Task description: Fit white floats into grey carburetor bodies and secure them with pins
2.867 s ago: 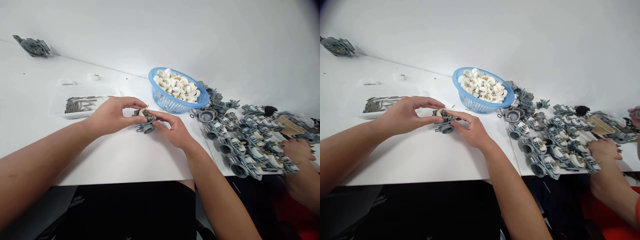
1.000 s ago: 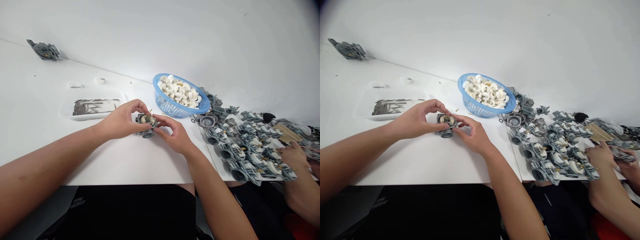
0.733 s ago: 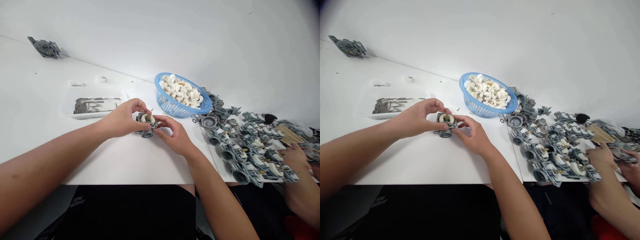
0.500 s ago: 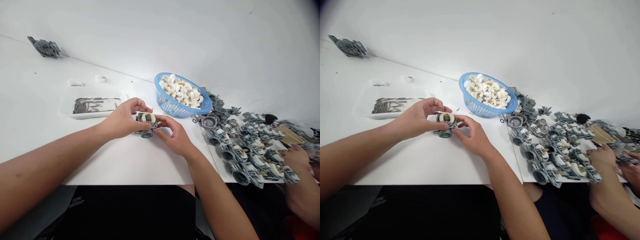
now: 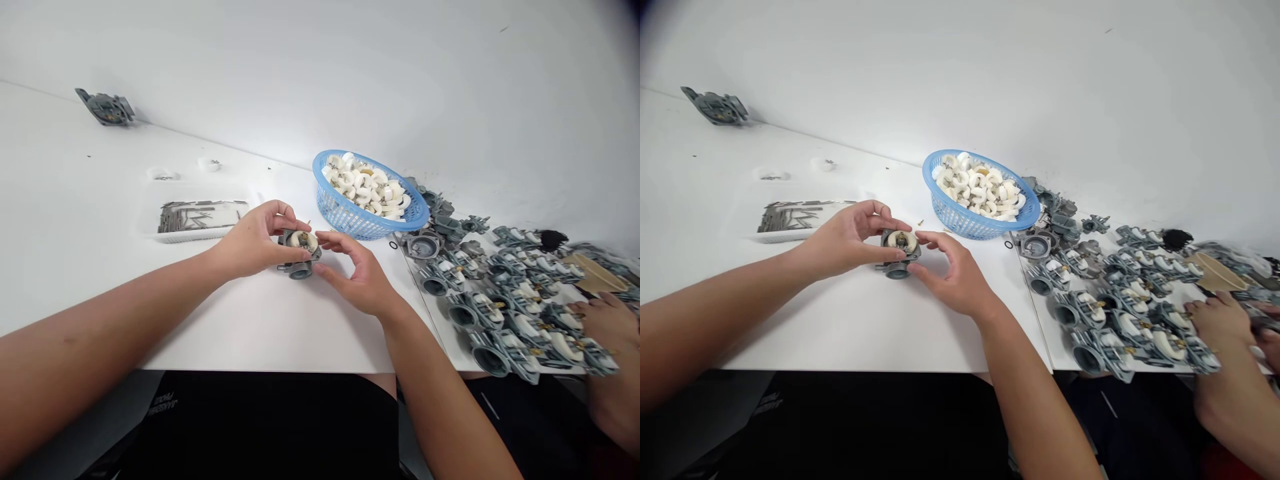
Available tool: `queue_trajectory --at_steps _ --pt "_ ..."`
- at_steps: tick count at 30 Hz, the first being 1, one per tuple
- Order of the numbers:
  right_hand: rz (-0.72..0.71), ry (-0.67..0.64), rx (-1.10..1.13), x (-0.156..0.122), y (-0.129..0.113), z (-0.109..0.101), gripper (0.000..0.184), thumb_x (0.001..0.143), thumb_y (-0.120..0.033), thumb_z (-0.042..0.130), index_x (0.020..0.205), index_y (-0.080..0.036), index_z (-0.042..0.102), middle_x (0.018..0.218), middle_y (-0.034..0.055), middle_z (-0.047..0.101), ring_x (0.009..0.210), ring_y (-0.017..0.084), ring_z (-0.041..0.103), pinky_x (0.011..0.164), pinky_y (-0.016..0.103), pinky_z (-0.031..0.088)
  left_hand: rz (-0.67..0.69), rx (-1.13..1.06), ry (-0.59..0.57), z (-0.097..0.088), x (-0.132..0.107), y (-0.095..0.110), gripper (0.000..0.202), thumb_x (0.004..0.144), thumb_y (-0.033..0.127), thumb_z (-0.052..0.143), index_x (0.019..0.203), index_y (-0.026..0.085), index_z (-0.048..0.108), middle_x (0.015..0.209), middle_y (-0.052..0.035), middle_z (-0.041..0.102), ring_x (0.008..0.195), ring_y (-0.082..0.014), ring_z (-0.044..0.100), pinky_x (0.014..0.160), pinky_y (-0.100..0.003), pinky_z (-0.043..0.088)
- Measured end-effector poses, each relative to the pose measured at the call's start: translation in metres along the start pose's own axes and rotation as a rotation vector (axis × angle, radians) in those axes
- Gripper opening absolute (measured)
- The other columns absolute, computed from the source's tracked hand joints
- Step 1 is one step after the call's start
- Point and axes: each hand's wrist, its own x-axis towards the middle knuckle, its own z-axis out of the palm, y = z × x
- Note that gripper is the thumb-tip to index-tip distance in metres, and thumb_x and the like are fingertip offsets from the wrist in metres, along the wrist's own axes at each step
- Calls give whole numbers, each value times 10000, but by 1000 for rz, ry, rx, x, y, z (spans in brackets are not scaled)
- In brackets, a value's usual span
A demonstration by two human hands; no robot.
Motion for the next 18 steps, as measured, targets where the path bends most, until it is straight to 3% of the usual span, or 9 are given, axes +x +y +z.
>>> queue_trajectory --at_steps 4,8,12,16,18 --pt "-83 99 65 5 -14 -8 384 927 -412 687 1275 -267 610 1337 68 632 1249 248 588 1085 459 472 6 -10 2 0 1 -2 527 610 304 876 936 230 469 1222 -99 711 1020 -263 695 822 -441 575" --pt "-169 151 -86 33 -53 -11 264 943 -400 654 1166 -259 664 1212 59 674 1166 259 621 1041 452 494 22 -31 -20 -1 2 -4 503 648 305 864 959 232 476 1192 -91 714 1029 -267 694 859 -466 564" --pt "-218 -68 -328 98 -81 6 206 952 -330 609 1117 -238 691 1105 55 674 1092 278 626 975 467 509 70 -15 -21 -1 4 -5 506 673 270 839 1075 231 535 1138 -85 716 1080 -292 683 905 -490 562" --pt "-189 -371 -574 177 -82 49 60 834 -173 726 889 -187 708 872 77 647 989 306 641 902 495 514 61 17 -1 -1 5 -5 488 648 275 845 1055 219 583 1141 -94 704 1071 -306 674 872 -483 580" --pt "-106 -479 -742 207 -77 74 114 753 -71 756 786 -160 693 787 90 631 937 321 653 855 502 524 90 11 -18 -1 6 -6 445 647 269 831 1015 218 587 1055 -82 711 975 -290 687 801 -468 587"
